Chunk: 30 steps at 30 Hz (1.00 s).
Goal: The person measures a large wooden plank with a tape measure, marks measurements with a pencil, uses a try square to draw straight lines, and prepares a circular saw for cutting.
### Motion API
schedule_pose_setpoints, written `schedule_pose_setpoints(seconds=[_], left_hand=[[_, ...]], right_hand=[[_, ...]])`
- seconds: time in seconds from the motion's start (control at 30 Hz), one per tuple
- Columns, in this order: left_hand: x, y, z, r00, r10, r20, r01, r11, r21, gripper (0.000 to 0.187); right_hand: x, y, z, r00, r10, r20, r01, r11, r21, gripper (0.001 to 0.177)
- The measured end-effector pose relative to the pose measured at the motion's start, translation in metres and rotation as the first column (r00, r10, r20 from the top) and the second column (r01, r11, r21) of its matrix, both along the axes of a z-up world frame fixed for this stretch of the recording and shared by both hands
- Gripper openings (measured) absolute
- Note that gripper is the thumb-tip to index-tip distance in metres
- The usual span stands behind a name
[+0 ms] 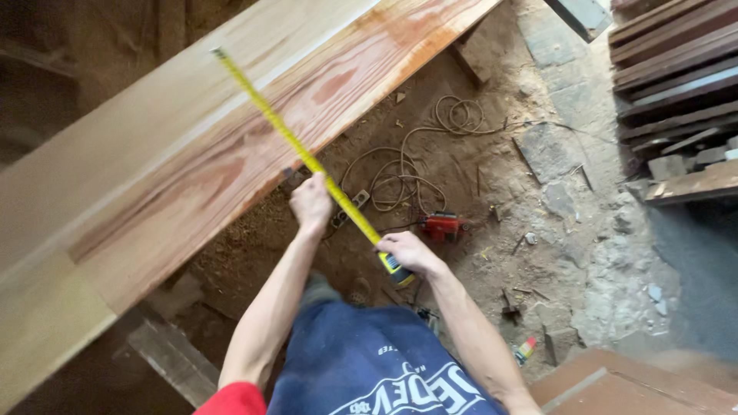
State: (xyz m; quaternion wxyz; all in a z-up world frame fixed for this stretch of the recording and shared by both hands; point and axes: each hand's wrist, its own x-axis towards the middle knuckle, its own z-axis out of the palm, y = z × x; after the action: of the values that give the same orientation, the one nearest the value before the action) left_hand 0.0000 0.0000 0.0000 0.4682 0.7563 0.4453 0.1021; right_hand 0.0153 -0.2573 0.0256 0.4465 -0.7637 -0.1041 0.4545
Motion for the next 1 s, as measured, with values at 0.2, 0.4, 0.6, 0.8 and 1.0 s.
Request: schedule_pose_setpoints(seconds=[0.2, 0.4, 0.6, 0.8, 1.0], left_hand=[[0.102, -0.058, 0.022, 0.930, -0.345, 0.129, 0.362, 0.922, -0.139, 0.038], [0.173, -0.061, 0.010, 0.882, -0.446, 0.155, 0.461, 0.884, -0.076, 0.031], [0.256, -0.018, 0.009, 0.864, -0.501, -0.045, 0.435, 0.699, 0.568, 0.071], [0.275, 0.003, -0.009, 0.815, -0.502, -0.290, 0.566, 0.579, 0.588, 0.102], [0.278, 0.002, -0.016, 0.854, -0.437, -0.282, 0.499, 0.533, 0.684, 0.098]], right_hand=[[0.101, -0.017, -0.011, 0.958, -0.286, 0.030, 0.287, 0.956, -0.056, 0.025], [0.198, -0.034, 0.006, 0.908, -0.302, 0.289, 0.339, 0.937, -0.087, 0.022], [0.289, -0.023, 0.042, 0.944, -0.148, 0.295, 0.259, 0.888, -0.381, 0.025], [0.350, 0.016, 0.035, 0.948, 0.057, 0.312, 0.096, 0.887, -0.453, 0.030], [0.359, 0.011, 0.048, 0.939, 0.163, 0.304, 0.003, 0.877, -0.480, 0.032]])
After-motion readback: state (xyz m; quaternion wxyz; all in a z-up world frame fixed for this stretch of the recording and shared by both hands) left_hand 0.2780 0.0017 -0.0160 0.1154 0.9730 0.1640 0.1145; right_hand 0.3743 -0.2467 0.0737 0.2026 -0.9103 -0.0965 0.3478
